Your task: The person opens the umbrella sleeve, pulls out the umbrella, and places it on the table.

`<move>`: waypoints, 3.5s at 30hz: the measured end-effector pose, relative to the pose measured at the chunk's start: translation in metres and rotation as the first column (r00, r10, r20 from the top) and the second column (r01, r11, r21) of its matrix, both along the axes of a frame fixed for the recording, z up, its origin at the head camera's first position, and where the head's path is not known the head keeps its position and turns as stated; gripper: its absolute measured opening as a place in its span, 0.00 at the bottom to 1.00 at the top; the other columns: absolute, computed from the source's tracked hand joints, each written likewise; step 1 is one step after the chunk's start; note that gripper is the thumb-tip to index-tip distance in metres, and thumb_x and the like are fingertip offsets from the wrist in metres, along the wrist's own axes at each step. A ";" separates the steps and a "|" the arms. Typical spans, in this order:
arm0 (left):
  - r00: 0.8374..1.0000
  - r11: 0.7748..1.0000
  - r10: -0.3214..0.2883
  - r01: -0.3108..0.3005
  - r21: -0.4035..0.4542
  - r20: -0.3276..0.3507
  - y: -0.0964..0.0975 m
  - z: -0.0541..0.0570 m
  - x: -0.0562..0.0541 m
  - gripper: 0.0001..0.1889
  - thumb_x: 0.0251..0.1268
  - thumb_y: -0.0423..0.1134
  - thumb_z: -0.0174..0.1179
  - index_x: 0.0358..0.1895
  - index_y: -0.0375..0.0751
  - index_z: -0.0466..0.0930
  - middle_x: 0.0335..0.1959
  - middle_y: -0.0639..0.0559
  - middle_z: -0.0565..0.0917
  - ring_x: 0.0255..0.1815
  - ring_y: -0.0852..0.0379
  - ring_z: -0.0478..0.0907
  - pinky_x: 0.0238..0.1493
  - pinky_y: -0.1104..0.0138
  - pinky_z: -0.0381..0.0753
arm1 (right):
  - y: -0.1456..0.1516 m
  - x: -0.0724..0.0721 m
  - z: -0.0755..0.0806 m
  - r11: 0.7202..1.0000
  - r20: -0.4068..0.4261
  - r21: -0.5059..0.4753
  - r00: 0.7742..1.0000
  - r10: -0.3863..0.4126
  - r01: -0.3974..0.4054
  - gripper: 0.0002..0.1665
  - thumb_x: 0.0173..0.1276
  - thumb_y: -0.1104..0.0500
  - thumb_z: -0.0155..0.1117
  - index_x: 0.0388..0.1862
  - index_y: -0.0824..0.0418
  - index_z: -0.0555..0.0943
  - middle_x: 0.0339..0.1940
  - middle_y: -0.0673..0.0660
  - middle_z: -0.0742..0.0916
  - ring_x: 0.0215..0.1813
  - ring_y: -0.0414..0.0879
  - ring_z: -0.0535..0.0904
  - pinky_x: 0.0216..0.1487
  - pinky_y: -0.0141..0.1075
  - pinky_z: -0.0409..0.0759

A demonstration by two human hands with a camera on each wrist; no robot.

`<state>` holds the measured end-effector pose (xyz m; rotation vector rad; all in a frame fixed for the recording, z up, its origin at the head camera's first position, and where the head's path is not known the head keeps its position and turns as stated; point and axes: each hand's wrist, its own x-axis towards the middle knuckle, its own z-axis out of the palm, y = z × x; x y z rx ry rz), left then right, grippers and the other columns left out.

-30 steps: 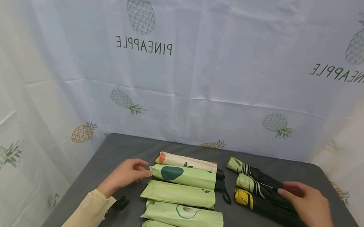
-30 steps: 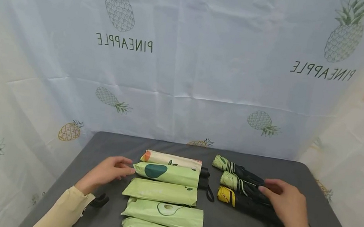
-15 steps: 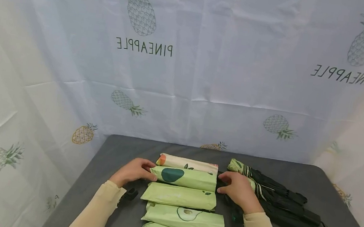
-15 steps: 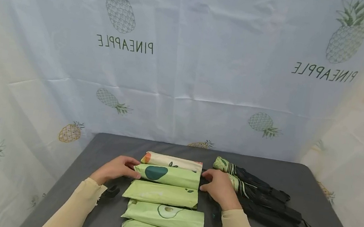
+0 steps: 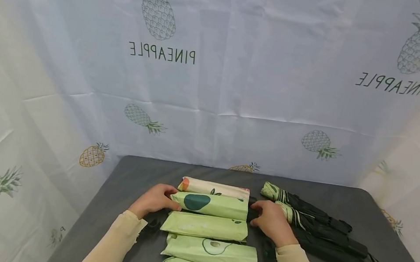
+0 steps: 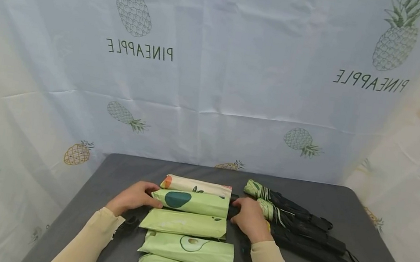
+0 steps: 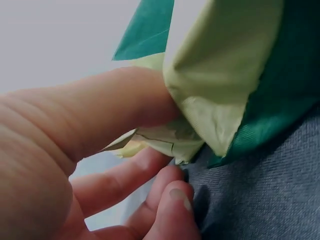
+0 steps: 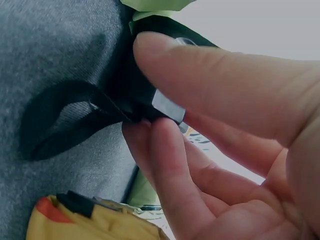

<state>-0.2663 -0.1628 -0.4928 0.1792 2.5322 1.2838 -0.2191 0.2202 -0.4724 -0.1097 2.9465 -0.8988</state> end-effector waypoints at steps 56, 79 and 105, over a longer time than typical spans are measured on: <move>0.989 0.850 -0.137 0.089 0.519 0.054 -0.015 0.071 0.026 0.35 0.68 0.38 0.77 0.78 0.46 0.76 0.56 0.48 0.90 0.62 0.39 0.89 0.72 0.50 0.87 | 0.032 0.013 0.047 0.746 0.036 -0.665 0.998 0.059 -0.020 0.31 0.81 0.51 0.69 0.77 0.58 0.77 0.85 0.61 0.71 0.66 0.48 0.86 0.73 0.52 0.85; 0.988 0.844 -0.139 0.082 0.530 0.069 -0.012 0.072 0.026 0.33 0.70 0.38 0.75 0.76 0.47 0.77 0.56 0.48 0.90 0.61 0.45 0.89 0.73 0.53 0.86 | 0.042 0.012 0.050 0.614 0.070 -0.789 0.997 0.027 0.038 0.32 0.86 0.47 0.62 0.77 0.65 0.77 0.72 0.54 0.79 0.59 0.35 0.87 0.64 0.33 0.89; 0.991 0.825 -0.119 0.066 0.562 0.059 -0.013 0.070 0.024 0.29 0.72 0.37 0.73 0.74 0.40 0.79 0.57 0.47 0.87 0.58 0.49 0.90 0.67 0.56 0.90 | 0.075 0.012 0.049 0.598 0.066 -0.799 0.998 -0.016 0.063 0.27 0.85 0.47 0.63 0.72 0.61 0.83 0.59 0.36 0.84 0.57 0.33 0.87 0.59 0.30 0.90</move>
